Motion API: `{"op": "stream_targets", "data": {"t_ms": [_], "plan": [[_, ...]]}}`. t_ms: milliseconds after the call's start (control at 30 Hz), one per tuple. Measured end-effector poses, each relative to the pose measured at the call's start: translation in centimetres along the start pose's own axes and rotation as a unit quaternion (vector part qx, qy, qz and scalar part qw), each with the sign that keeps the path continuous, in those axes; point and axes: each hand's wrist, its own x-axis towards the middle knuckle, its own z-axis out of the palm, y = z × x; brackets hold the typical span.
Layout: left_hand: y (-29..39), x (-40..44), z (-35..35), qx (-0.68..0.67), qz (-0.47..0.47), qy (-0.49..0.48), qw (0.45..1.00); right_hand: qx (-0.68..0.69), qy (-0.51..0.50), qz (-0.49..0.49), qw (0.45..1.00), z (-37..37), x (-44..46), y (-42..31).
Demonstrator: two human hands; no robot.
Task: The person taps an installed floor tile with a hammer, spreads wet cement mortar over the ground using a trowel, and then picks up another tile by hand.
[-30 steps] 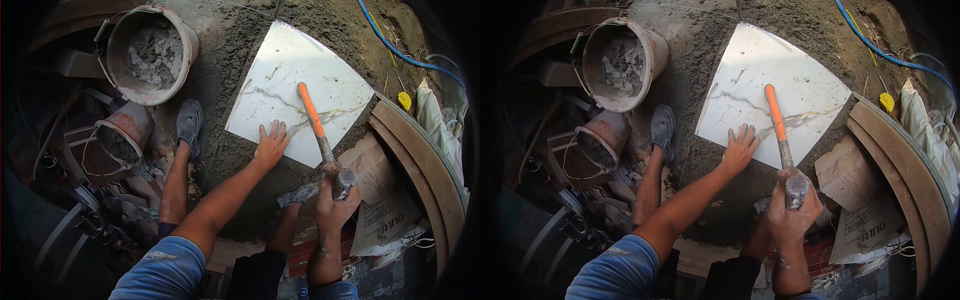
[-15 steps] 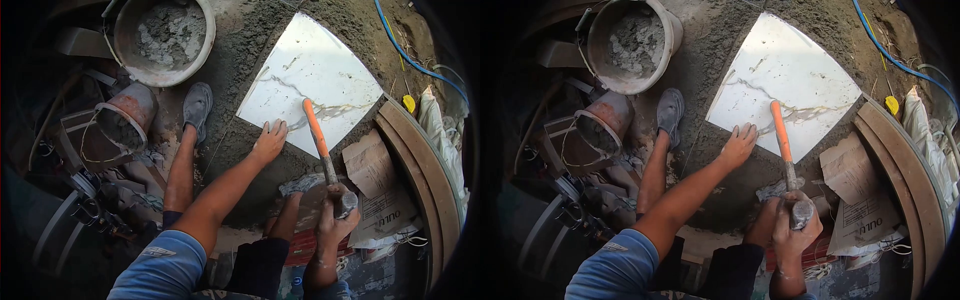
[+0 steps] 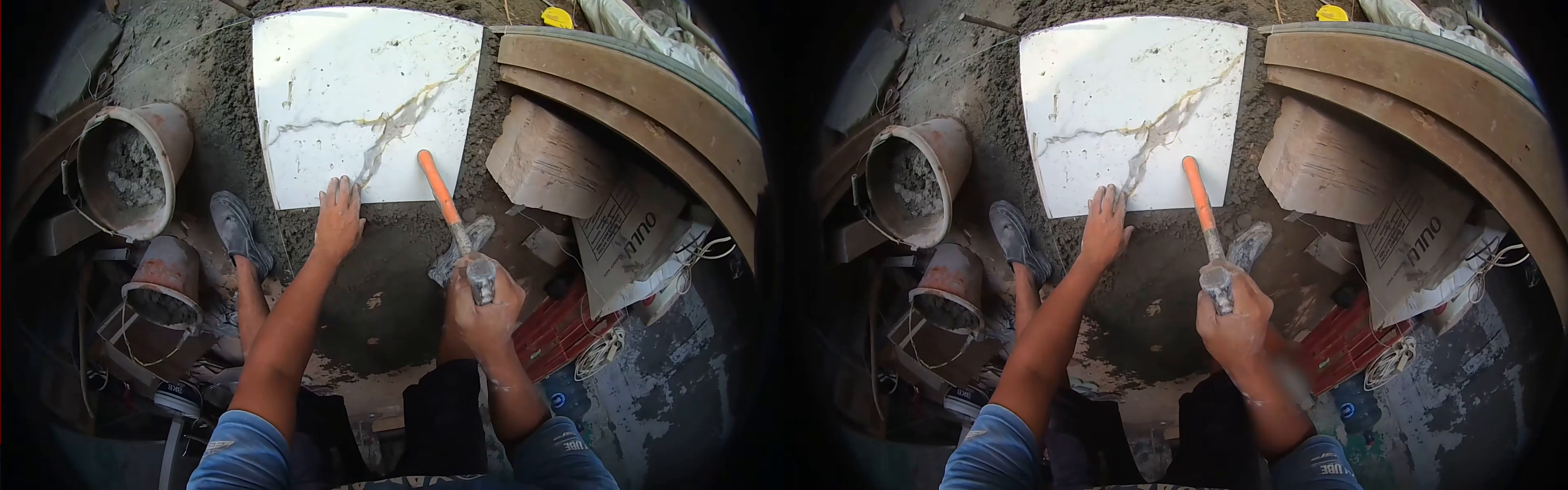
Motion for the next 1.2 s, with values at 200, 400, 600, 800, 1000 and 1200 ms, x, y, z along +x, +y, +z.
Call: {"op": "stream_targets", "data": {"t_ms": [200,400,600,800,1000,1200], "plan": [[0.4,0.1,-0.4,0.019,0.006,-0.001,1.000,0.040,0.001,-0.001,0.999,-0.9,-0.5,2.6],[1.0,4.1,-1.9,0.041,0.003,-0.005,0.999,0.041,0.017,0.028,0.999,-3.2,-0.7,3.9],[1.2,13.0,-7.4,0.066,-0.031,0.110,0.991,0.088,0.092,-0.070,0.989,-4.7,2.4,2.3],[1.2,16.3,-8.7,0.105,-0.046,0.084,0.990,0.089,0.070,-0.051,0.992,-2.5,5.8,3.4],[0.8,16.6,-8.7,0.093,-0.048,0.086,0.991,0.114,0.077,-0.067,0.988,-3.9,5.1,2.2],[-0.7,16.1,-10.4,0.087,-0.137,0.071,0.984,0.108,0.088,0.016,0.990,-2.9,7.0,2.1]]}}
